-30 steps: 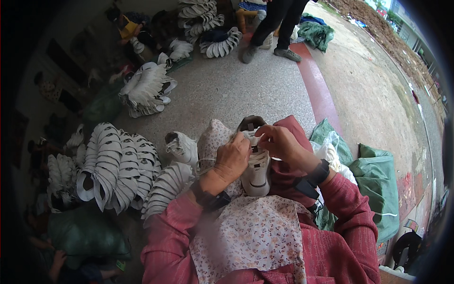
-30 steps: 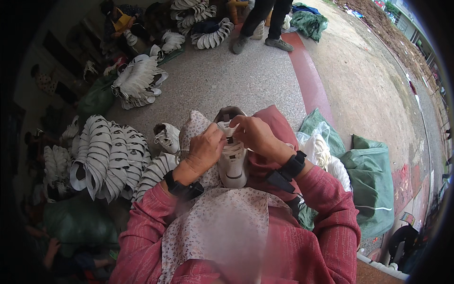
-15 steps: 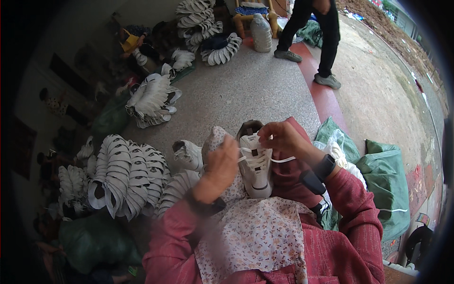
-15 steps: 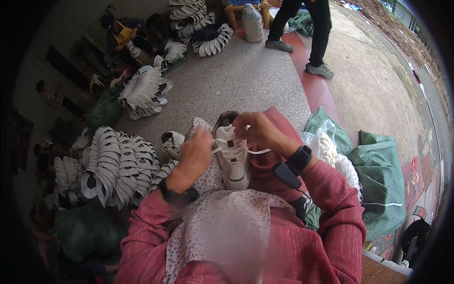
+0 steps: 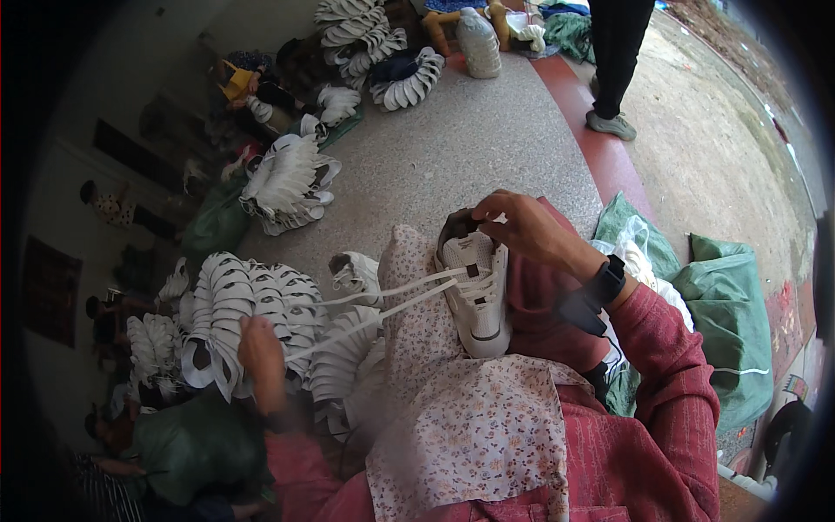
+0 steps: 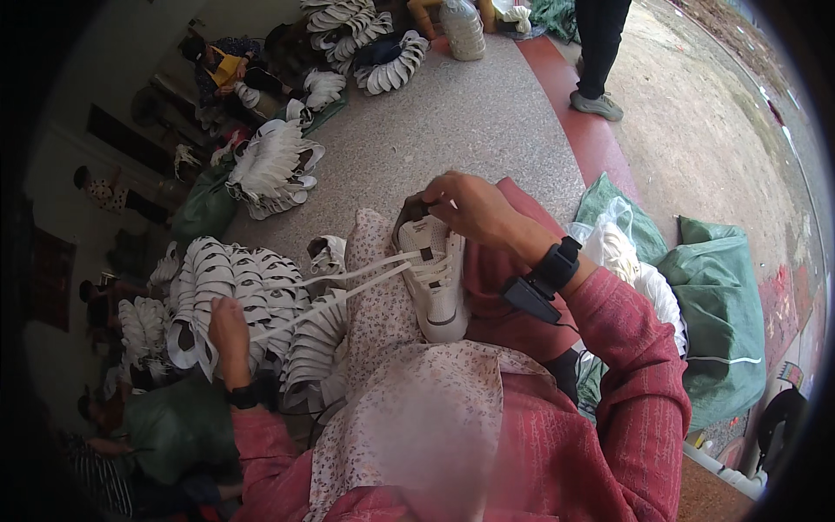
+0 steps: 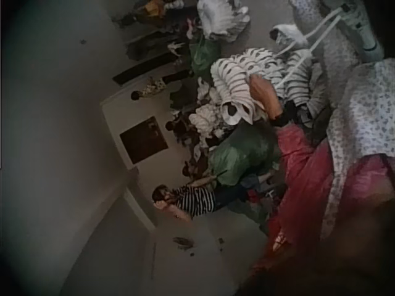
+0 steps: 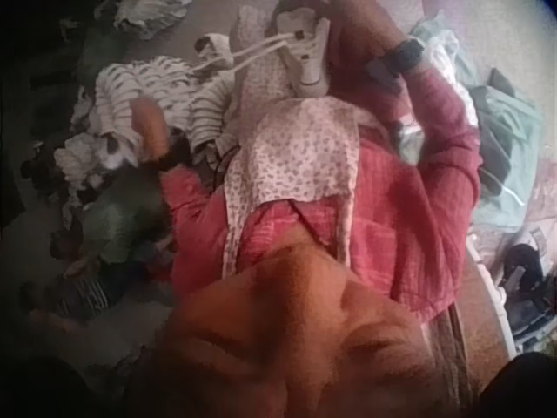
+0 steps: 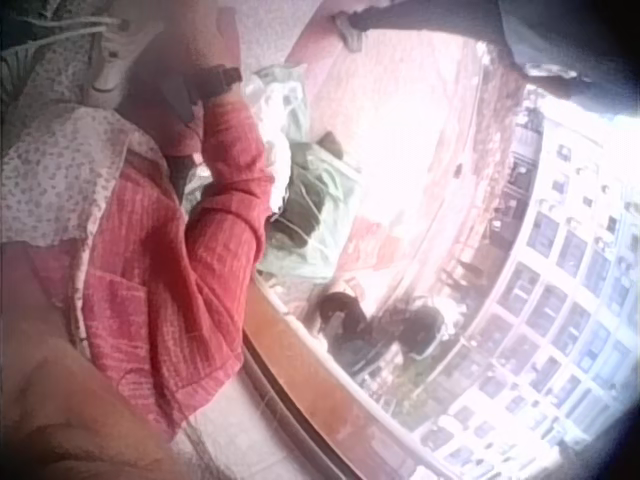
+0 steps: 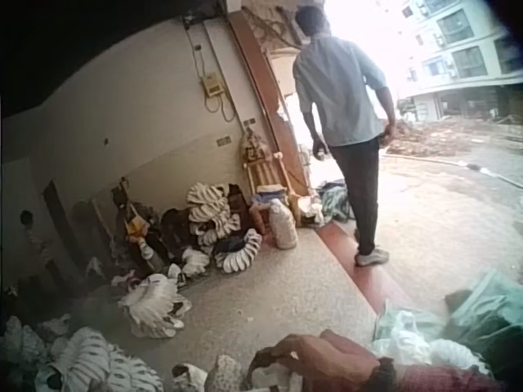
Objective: Lacing a new white sneaker while sitting on the floor in a shoe factory.
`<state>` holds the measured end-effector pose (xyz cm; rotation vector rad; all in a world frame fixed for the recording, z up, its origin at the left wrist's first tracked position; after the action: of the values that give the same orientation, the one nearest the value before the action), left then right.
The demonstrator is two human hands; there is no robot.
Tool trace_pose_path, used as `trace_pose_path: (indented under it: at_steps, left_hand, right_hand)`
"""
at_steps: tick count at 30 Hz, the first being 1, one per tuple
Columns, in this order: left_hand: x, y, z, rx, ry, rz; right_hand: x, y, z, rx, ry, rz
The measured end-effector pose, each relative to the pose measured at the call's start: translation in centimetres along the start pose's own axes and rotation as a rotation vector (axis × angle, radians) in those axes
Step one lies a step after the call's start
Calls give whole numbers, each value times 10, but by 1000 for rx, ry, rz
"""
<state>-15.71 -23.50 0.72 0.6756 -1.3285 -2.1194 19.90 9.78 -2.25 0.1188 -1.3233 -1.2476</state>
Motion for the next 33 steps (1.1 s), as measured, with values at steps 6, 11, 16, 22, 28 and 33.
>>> trace_pose_path:
  at_steps: [6,11,16,22,28,33]
  left_hand:
    - [-139,-26,-15,221,-395,-894]
    - [-229,-40,-42,290,-762,-972]
    - [-249,-69,-46,262,-788,-744]
    - [-254,-72,-48,264,-731,-694]
    - [-256,-76,-46,282,-730,-618]
    - [-253,-75,-19,533,-728,-639]
  right_hand:
    - [-7,-4,-17,130,211,-245]
    - [24,-25,-32,-33,456,-640]
    - [30,-37,-42,-110,486,-774]
    - [30,-44,-41,-60,470,-941]
    - [25,-38,-31,121,287,-720]
    - [-20,-30,-15,287,224,-397]
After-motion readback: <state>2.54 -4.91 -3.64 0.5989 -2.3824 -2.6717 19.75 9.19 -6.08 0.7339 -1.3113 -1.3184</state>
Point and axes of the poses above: each hand's wrist, its own z-axis towards the middle knuckle, its own y-axis out of the back of the hand, x = y × z, the point moved 1 cm from there along z, towards the middle knuckle, and after that the axes turned 15 degrees about -z, right-handed, at the moved point
